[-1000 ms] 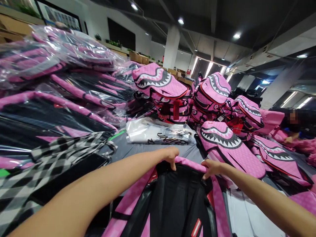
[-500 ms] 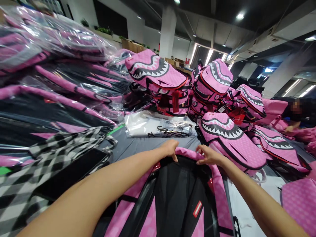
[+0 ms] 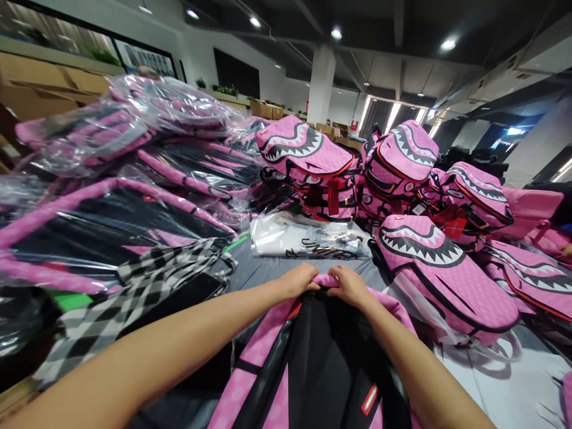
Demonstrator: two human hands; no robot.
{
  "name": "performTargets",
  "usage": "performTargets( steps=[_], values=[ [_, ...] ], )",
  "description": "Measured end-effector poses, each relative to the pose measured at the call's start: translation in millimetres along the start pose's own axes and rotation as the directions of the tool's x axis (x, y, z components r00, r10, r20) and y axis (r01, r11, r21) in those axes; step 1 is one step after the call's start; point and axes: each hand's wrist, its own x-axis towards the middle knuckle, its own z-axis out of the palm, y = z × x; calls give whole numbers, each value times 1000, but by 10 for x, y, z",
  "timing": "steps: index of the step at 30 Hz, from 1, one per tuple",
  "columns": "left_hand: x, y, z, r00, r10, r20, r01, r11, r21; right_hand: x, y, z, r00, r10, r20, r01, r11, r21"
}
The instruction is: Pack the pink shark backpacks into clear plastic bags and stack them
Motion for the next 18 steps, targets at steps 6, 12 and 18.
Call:
performTargets(
  steps=[6, 12, 18],
  values=[
    [103, -16, 13, 1000, -27, -15, 27, 999, -27, 169, -63, 83, 998, 51, 47, -52, 998, 28],
    [116, 85, 105, 998, -33, -49, 30, 998, -59, -192, -228, 191, 996, 69, -56, -72, 995, -67],
    [346, 87, 216, 983, -135, -125, 122, 987, -104, -25, -18, 196, 982, 50, -181, -69, 992, -105]
  ],
)
